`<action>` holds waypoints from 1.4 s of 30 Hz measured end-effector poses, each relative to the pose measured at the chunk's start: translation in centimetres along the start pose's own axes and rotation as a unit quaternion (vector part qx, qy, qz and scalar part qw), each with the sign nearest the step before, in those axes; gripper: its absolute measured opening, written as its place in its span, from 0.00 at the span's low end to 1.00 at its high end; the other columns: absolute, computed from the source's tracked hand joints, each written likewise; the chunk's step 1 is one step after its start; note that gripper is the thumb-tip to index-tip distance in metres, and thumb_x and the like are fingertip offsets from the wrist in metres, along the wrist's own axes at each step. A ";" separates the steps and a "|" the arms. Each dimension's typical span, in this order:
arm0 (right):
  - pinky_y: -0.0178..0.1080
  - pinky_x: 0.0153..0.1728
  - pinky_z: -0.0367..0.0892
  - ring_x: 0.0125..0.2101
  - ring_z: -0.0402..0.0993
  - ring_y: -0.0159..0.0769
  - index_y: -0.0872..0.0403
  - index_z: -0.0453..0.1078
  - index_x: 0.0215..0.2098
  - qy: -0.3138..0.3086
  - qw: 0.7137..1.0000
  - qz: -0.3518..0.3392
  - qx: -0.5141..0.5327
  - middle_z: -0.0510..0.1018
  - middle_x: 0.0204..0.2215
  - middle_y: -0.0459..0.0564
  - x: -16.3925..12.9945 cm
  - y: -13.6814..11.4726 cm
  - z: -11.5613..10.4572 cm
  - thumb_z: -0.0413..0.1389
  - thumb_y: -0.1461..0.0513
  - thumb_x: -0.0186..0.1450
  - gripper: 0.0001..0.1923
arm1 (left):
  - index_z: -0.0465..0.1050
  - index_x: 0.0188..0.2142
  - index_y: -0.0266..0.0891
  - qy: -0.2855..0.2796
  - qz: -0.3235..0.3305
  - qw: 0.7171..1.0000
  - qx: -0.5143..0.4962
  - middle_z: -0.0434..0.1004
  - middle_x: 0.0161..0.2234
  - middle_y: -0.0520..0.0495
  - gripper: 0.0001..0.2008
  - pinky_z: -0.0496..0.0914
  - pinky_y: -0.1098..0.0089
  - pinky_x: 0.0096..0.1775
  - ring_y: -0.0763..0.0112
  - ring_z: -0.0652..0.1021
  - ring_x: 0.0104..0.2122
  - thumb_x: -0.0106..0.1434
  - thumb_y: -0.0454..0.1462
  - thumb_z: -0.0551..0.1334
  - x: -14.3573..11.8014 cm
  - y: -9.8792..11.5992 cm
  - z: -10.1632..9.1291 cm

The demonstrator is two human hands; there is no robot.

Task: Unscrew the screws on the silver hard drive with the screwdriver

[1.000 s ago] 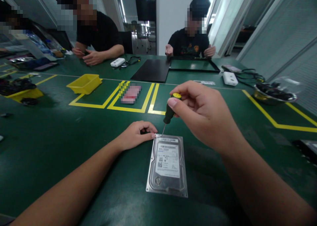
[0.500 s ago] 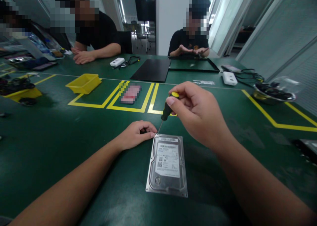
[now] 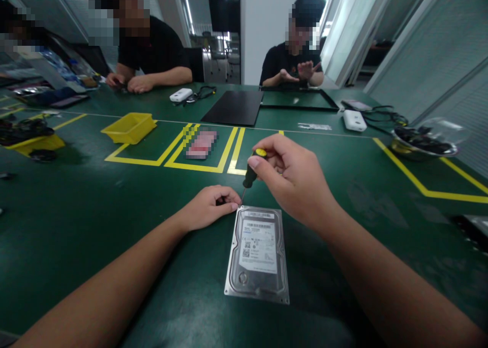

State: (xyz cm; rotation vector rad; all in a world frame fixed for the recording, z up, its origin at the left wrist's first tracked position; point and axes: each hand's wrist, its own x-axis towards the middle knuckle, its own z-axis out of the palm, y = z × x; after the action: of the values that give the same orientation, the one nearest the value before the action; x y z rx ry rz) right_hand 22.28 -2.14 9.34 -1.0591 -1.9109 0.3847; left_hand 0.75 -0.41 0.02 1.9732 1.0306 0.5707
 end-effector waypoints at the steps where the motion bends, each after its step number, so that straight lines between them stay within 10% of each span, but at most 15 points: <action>1: 0.36 0.34 0.60 0.31 0.69 0.31 0.55 0.71 0.38 0.001 1.000 -0.002 -0.003 0.74 0.29 0.45 0.0 0.0 0.0 0.57 0.59 0.67 0.07 | 0.76 0.38 0.37 0.000 -0.003 1.000 0.001 0.77 0.35 0.49 0.07 0.67 0.70 0.39 0.70 0.75 0.35 0.65 0.39 0.62 0.0 0.0 0.0; 42: 0.34 0.32 0.58 0.29 0.67 0.28 0.58 0.71 0.38 -0.027 0.997 -0.057 -0.037 0.74 0.28 0.43 0.0 0.1 0.0 0.57 0.61 0.66 0.06 | 0.75 0.36 0.37 -0.002 -0.003 1.000 0.005 0.77 0.35 0.50 0.07 0.67 0.69 0.40 0.69 0.75 0.36 0.66 0.39 0.61 0.0 0.1 0.0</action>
State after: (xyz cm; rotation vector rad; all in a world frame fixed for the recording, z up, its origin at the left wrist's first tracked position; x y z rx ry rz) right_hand 22.32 -2.07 9.31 -0.9912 -2.0373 0.2823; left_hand 0.81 -0.44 0.14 1.9790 1.0385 0.5582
